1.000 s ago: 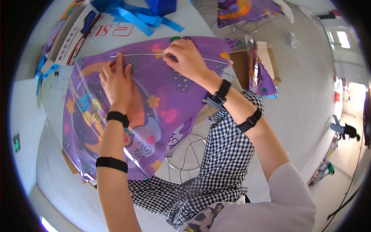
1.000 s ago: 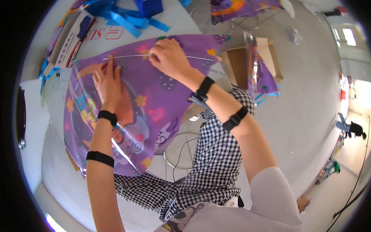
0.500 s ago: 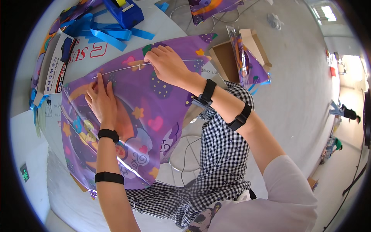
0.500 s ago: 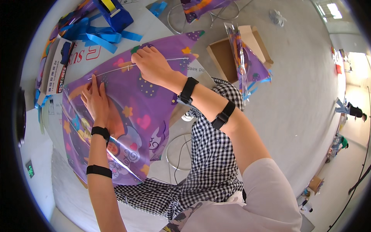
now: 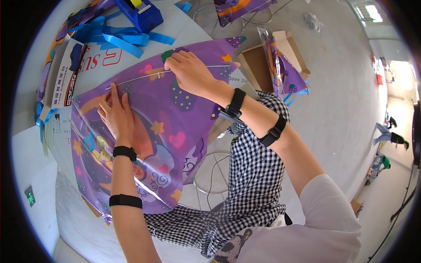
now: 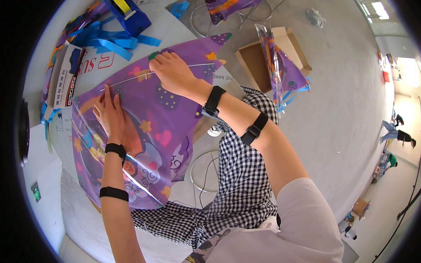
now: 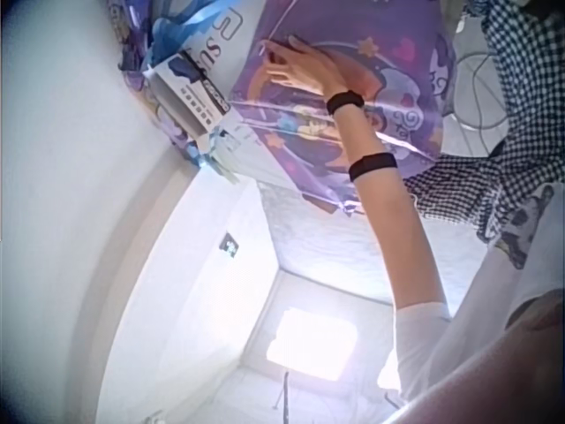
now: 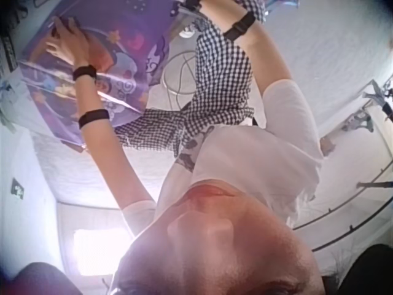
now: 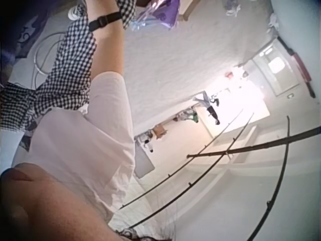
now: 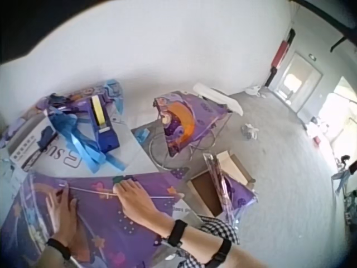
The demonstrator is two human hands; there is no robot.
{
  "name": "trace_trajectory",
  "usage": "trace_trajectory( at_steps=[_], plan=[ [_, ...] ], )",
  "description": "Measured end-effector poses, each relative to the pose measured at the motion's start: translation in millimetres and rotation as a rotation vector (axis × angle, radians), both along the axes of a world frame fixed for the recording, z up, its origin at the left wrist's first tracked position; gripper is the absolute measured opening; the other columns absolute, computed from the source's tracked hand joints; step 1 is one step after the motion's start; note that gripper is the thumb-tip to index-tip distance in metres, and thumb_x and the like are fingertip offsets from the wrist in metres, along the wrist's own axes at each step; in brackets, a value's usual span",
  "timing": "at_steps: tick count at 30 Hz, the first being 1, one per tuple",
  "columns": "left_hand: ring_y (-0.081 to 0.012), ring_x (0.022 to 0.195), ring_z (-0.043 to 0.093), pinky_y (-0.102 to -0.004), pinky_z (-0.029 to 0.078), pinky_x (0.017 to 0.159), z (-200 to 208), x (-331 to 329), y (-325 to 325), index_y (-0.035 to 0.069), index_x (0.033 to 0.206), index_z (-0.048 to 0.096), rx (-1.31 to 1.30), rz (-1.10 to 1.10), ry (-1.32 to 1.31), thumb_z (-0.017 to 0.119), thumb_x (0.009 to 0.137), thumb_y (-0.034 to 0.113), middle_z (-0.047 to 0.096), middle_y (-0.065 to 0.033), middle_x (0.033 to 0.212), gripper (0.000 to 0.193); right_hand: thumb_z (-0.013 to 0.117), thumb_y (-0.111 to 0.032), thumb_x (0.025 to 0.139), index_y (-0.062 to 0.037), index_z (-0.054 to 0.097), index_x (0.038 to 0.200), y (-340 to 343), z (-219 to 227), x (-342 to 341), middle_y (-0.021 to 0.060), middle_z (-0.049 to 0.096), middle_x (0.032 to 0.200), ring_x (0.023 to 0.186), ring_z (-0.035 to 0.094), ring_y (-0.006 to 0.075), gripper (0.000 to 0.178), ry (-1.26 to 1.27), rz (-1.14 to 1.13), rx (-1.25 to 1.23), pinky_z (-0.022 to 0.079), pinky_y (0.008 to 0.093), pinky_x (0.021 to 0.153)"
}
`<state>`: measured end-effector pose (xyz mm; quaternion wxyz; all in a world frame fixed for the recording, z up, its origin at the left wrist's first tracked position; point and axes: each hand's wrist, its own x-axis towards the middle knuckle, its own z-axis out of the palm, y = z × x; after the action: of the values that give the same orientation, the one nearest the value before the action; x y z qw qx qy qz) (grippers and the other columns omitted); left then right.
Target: Assemble a toy kite by attaching support rods and securing parts with tape.
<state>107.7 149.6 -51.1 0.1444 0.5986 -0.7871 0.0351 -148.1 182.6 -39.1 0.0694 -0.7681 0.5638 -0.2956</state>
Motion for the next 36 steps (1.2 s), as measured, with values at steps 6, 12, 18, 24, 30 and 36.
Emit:
trace_trajectory(
  at_steps=[6, 12, 18, 24, 30, 36],
  plan=[
    [-0.0311, 0.109, 0.044, -0.0424, 0.038, 0.095, 0, -4, 2, 0.024, 0.141, 0.045, 0.016, 0.01, 0.0, 0.049, 0.099, 0.035, 0.045, -0.0092, 0.125, 0.044, 0.059, 0.005, 0.071, -0.0051, 0.057, 0.091, 2, 1, -2, 0.0085, 0.058, 0.091, 0.092, 0.054, 0.0277, 0.023, -0.012, -0.011, -0.002, 0.042, 0.0368, 0.082],
    [-0.0308, 0.108, 0.044, -0.0426, 0.039, 0.095, 0, 3, 0, 0.023, 0.141, 0.045, -0.013, 0.002, -0.01, 0.051, 0.098, 0.034, 0.044, -0.0094, 0.124, 0.045, 0.058, 0.004, 0.073, -0.0055, 0.056, 0.093, 1, 1, 3, 0.0088, 0.058, 0.09, 0.091, 0.055, 0.0281, 0.022, -0.035, -0.01, 0.014, 0.042, 0.0375, 0.082],
    [-0.0326, 0.109, 0.045, -0.0454, 0.038, 0.097, 2, -3, 0, 0.019, 0.138, 0.048, -0.046, 0.016, -0.006, 0.054, 0.095, 0.032, 0.049, -0.0115, 0.118, 0.045, 0.057, 0.001, 0.083, -0.006, 0.053, 0.096, -2, -2, -1, 0.0086, 0.058, 0.089, 0.089, 0.055, 0.029, 0.016, -0.03, -0.001, -0.038, 0.043, 0.0398, 0.082],
    [-0.0339, 0.111, 0.044, -0.0467, 0.038, 0.098, 3, -2, 1, 0.019, 0.14, 0.045, -0.005, 0.026, 0.032, 0.053, 0.095, 0.034, 0.046, -0.0121, 0.122, 0.048, 0.058, 0.002, 0.08, -0.0063, 0.053, 0.098, 0, 11, 2, 0.0085, 0.058, 0.092, 0.09, 0.056, 0.0285, 0.02, -0.036, 0.006, 0.023, 0.043, 0.0396, 0.083],
    [-0.035, 0.113, 0.044, -0.0473, 0.038, 0.099, 5, 0, 1, 0.018, 0.142, 0.041, 0.036, 0.038, 0.04, 0.053, 0.095, 0.035, 0.045, -0.0135, 0.124, 0.051, 0.056, 0.004, 0.078, -0.006, 0.053, 0.1, -3, 18, 4, 0.0081, 0.059, 0.095, 0.094, 0.056, 0.0283, 0.025, -0.091, -0.008, -0.011, 0.043, 0.0397, 0.084],
    [-0.0359, 0.114, 0.045, -0.0456, 0.038, 0.099, 14, 5, 0, 0.011, 0.141, 0.039, 0.049, 0.047, 0.136, 0.055, 0.094, 0.033, 0.046, -0.0168, 0.124, 0.055, 0.059, 0.002, 0.08, -0.0043, 0.056, 0.102, -11, 48, 0, 0.0062, 0.062, 0.096, 0.091, 0.059, 0.0213, 0.023, -0.384, -0.043, 0.028, 0.046, 0.0337, 0.078]
  ],
)
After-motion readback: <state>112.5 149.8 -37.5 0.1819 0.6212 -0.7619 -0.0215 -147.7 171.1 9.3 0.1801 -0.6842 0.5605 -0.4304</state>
